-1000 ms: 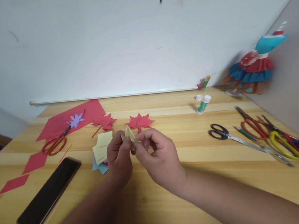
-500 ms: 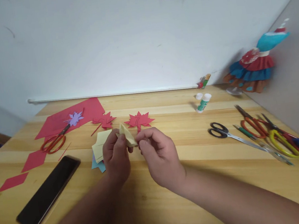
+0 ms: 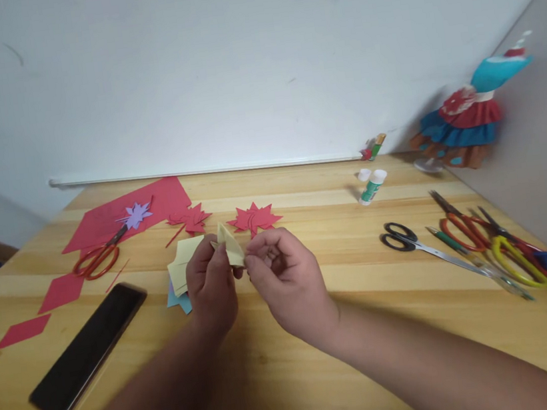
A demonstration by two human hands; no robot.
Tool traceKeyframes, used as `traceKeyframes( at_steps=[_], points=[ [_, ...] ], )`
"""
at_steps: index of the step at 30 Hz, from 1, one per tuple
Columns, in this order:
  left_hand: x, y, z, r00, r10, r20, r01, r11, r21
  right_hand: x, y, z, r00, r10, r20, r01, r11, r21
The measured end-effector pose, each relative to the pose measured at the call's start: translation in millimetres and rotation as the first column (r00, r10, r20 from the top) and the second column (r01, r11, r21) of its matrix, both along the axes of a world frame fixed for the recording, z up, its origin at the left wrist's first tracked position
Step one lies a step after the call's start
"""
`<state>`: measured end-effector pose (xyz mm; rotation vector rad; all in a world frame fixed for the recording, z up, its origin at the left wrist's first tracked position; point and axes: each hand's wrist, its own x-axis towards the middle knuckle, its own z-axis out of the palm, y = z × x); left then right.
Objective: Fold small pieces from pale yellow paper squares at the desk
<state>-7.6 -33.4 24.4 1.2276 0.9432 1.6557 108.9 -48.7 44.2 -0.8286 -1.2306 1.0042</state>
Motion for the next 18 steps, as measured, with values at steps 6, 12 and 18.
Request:
traceKeyframes(
  at_steps=[6, 12, 18],
  points=[
    [-0.2, -2.5, 4.8, 0.996, 0.053, -0.073, -0.051, 0.999, 0.018, 2.6, 2.2, -3.8, 0.999, -0.025, 0.048, 0.023, 0.999, 0.046],
    [0.4, -1.8, 0.8, 0.995, -0.092, -0.05, 0.094, 0.994, 0.051, 3.4, 6.2, 3.9, 0.989, -0.15, -0.004, 0.15, 0.989, -0.011],
    [2.9, 2.7, 4.1, 0.999, 0.015, 0.049, -0.015, 1.0, -0.003, 5.1, 11.2, 4.0, 0.991, -0.131, 0.029, 0.132, 0.99, -0.043]
  ],
)
